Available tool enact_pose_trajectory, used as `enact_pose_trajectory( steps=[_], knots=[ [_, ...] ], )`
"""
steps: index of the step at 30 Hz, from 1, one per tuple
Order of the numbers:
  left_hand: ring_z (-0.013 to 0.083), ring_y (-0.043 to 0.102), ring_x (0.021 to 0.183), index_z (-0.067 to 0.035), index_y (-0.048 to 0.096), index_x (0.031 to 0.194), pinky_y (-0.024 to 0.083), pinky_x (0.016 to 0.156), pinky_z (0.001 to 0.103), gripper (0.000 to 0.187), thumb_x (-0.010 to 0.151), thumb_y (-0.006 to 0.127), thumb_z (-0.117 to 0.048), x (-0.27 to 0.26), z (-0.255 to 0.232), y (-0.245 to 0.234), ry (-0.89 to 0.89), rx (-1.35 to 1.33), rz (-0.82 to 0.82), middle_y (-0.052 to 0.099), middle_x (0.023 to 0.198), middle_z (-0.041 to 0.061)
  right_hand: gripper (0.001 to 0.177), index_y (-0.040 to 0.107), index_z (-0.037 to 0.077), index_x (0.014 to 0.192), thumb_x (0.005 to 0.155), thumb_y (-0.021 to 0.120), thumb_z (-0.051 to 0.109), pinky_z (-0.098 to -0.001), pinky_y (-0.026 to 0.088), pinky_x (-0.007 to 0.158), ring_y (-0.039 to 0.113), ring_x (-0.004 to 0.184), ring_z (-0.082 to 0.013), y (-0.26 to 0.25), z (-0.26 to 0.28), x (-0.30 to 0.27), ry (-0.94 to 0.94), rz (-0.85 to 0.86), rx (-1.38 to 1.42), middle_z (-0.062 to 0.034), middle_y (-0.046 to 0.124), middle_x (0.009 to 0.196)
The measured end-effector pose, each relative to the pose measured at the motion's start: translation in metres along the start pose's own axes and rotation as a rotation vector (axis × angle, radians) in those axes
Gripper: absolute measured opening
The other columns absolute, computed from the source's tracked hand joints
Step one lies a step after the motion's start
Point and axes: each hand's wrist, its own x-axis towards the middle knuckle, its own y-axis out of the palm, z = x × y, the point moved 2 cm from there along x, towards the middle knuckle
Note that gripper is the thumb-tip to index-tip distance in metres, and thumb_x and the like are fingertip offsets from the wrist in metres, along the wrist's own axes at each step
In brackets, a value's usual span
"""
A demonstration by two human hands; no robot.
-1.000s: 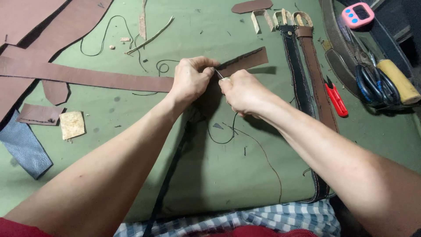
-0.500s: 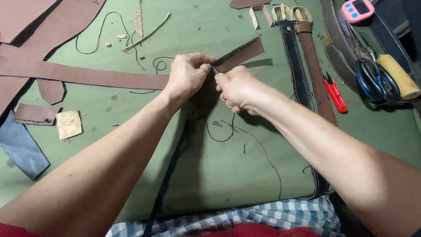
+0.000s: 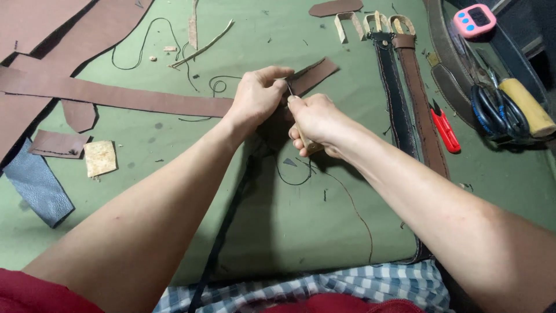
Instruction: Hand-sewing a leather strap using an awl and thread at a workbench.
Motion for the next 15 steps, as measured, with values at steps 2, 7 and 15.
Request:
enact_pose_trajectory(
  steps=[2, 7, 15],
  knots=[
    [0.0241, 0.071, 0.116, -0.033, 0.077, 0.119, 0.055, 0.099, 0.042, 0.032, 0.095, 0.057, -0.039, 0.008, 0.003, 0.001, 0.063, 0.091, 0.043, 0.080, 0.110, 0.001, 0.050, 0.062, -0.008, 0.115, 0.102, 0.045, 0.037, -0.0319, 0.056, 0.033, 0.058, 0.041, -0.0141, -0.004, -0.005, 0.005, 0.006, -0.017, -0.041, -0.0084, 0.056, 0.058],
    [0.0250, 0.070, 0.117, -0.030, 0.078, 0.112, 0.054, 0.100, 0.044, 0.029, 0.090, 0.064, -0.041, 0.002, -0.021, 0.004, 0.053, 0.234, 0.117, 0.079, 0.110, 0.002, 0.040, 0.068, -0.008, 0.101, 0.096, 0.048, 0.026, -0.0301, 0.053, 0.029, 0.057, 0.036, -0.0160, -0.018, 0.014, -0.023, -0.083, -0.091, -0.307, -0.0093, 0.057, 0.051],
    [0.0233, 0.072, 0.115, -0.030, 0.078, 0.114, 0.055, 0.096, 0.044, 0.031, 0.092, 0.060, -0.043, 0.026, -0.001, 0.019, 0.001, 0.348, 0.048, 0.079, 0.109, 0.000, 0.039, 0.069, -0.010, 0.088, 0.096, 0.045, 0.019, -0.0302, 0.050, 0.030, 0.054, 0.033, -0.0148, -0.019, 0.013, -0.010, -0.054, -0.078, -0.334, -0.0101, 0.056, 0.050]
  ],
)
